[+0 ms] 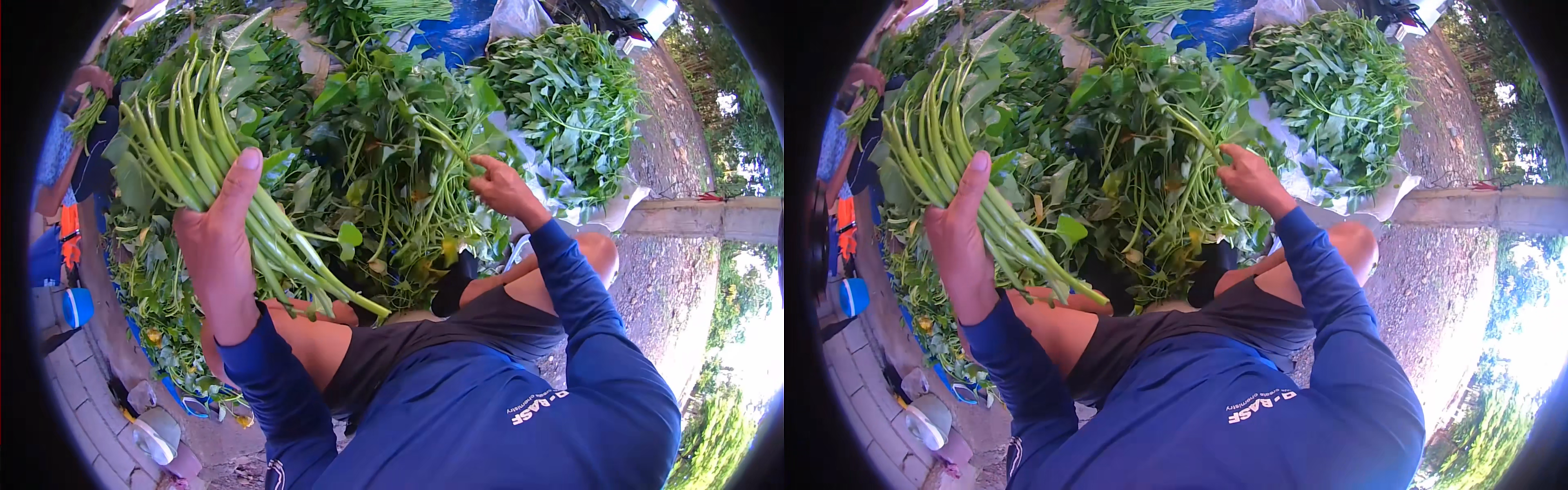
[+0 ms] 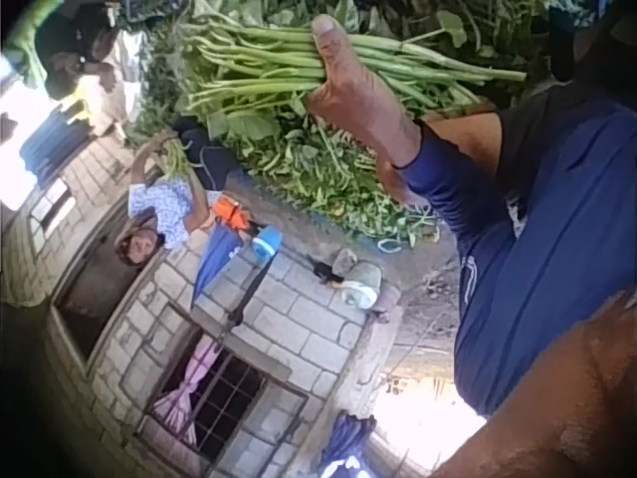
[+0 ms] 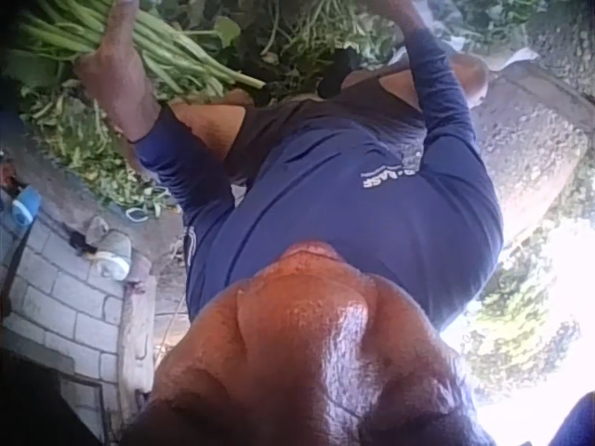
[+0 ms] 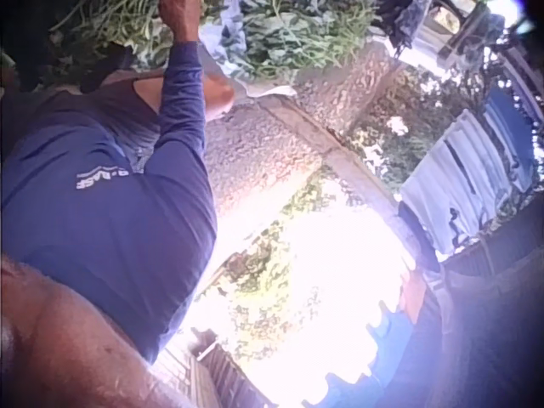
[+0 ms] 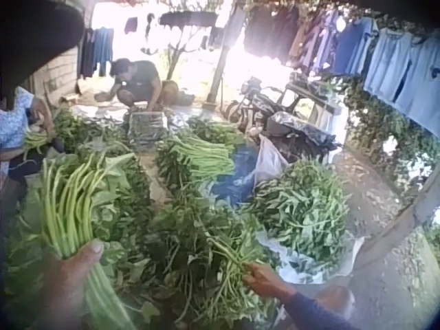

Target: The person picks through a pile of leafy greens, gathers them into a bunch, trims the stems with a sickle, and secures the bunch with a rubber band.

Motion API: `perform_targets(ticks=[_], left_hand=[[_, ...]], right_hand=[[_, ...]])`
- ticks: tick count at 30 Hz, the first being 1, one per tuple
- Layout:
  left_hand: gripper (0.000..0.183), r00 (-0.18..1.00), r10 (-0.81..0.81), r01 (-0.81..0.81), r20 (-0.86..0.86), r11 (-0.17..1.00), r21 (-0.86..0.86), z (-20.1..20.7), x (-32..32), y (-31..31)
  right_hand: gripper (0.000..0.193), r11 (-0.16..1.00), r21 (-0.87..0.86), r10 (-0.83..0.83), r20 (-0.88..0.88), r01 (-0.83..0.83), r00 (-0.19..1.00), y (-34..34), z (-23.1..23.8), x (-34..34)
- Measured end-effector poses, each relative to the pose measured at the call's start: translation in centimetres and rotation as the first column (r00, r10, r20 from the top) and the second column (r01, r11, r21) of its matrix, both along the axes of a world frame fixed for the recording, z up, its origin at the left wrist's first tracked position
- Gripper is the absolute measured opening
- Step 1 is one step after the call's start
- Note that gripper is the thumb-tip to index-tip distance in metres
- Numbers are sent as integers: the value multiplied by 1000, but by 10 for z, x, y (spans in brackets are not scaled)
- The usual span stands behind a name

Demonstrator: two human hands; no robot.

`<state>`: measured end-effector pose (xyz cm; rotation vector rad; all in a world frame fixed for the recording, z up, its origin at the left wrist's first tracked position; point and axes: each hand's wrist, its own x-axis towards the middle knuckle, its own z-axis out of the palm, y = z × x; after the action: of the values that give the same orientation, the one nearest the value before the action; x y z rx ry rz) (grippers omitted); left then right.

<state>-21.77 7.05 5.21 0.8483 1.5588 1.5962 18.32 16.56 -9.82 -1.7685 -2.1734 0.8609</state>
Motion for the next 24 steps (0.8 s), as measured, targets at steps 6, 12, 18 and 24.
perform_targets(ticks=[6, 12, 18, 24], left_hand=[[32, 1000, -23, 23, 10, 1000, -8, -1, 11, 4], [33, 997, -70, 70, 24, 997, -15, -9, 16, 12], [33, 998, -69, 69, 13, 996, 49, -20, 11, 12], [30, 999, -46, 46, 3, 999, -19, -19, -5, 1]], right_hand=[[60, 978, 205, -53, 114, 28, 992, 34, 5, -22], [57, 870, 335, 265, 304, -362, 915, 95, 7, -12], [39, 986, 111, 93, 252, -125, 963, 135, 46, -26], [25, 970, -162, -243, -651, 181, 720, 103, 129, -4]])
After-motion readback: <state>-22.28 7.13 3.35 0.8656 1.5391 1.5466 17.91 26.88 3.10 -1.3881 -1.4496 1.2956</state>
